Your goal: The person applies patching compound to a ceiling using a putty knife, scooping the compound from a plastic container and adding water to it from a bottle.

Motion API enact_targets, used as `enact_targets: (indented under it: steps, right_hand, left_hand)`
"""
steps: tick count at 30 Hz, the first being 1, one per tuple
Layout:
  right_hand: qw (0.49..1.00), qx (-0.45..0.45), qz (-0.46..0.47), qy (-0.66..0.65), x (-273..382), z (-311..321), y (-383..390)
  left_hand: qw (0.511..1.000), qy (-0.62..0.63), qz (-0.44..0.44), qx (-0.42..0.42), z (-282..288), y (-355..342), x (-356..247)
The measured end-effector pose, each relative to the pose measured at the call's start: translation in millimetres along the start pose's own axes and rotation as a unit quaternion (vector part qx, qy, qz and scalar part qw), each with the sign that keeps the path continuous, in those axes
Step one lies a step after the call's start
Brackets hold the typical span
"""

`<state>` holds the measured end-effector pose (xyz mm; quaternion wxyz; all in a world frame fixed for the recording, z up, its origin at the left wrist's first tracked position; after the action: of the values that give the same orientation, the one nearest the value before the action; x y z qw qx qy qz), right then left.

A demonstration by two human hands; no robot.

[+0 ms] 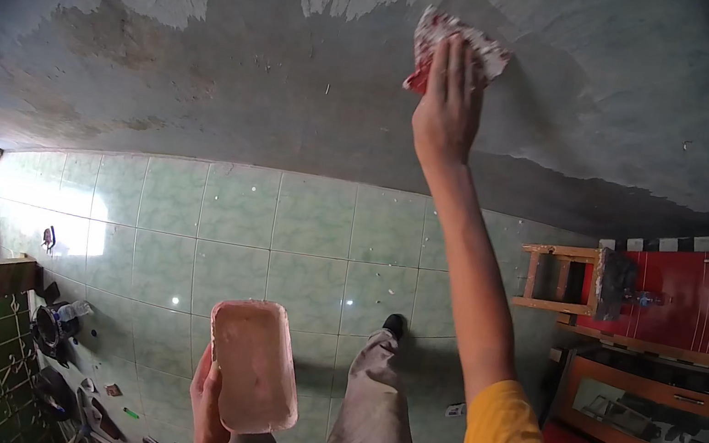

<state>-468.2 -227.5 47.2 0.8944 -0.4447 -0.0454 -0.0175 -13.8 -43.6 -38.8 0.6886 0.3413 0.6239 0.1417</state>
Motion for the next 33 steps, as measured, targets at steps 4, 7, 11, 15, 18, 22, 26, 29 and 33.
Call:
enact_targets:
  steps: [4, 7, 11, 15, 18, 22, 26, 29, 33]
  right_hand:
    - [0.992, 0.12, -0.04, -0.006, -6, -49, 85]
    - [0.984, 0.156, -0.07, -0.049, -16, -56, 112]
    - [0.995, 0.035, -0.057, -0.072, -2, -6, 45]
    - [0.999, -0.025, -0.019, -0.021, 38, 39, -40]
    - [1.0, -0.013, -0.018, 0.015, 40, 17, -49]
    - [0.995, 0.091, -0.026, 0.017, 29, -28, 22]
    - [0.978, 0.186, -0.075, -0.054, -7, -46, 94]
    - [0.994, 0.079, -0.067, -0.04, 9, -14, 64]
    - [0.995, 0.06, -0.068, 0.036, -28, -27, 73]
  left_hand:
    - [1.0, 0.023, -0.004, 0.003, -3, -3, 3]
    - [1.0, 0.014, 0.006, 0.002, 2, -4, 4]
    - [1.0, 0.013, -0.008, -0.001, 15, -7, 3]
    - [1.0, 0.017, 0.002, -0.009, 22, -6, 2]
    - [0.999, 0.026, -0.005, -0.02, 24, -5, -1]
    - [0.999, 0.036, -0.021, -0.016, 27, 1, -10]
    - [0.999, 0.039, 0.004, -0.02, 31, 3, -11]
    - [0.998, 0.027, -0.011, -0.049, 50, 10, -11]
    - [0.998, 0.02, -0.036, -0.043, 45, 4, 0]
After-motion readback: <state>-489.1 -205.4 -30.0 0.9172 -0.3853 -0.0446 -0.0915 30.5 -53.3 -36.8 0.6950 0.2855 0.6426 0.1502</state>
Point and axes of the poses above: each hand's wrist, its own y-axis away from the middle knuckle, its own z-axis out of the back of the hand, x = y × z, the point moved 6 cm from there along -y, towards the middle knuckle, and after that the axes turned 15 degrees about -y, right-handed, at the moved point
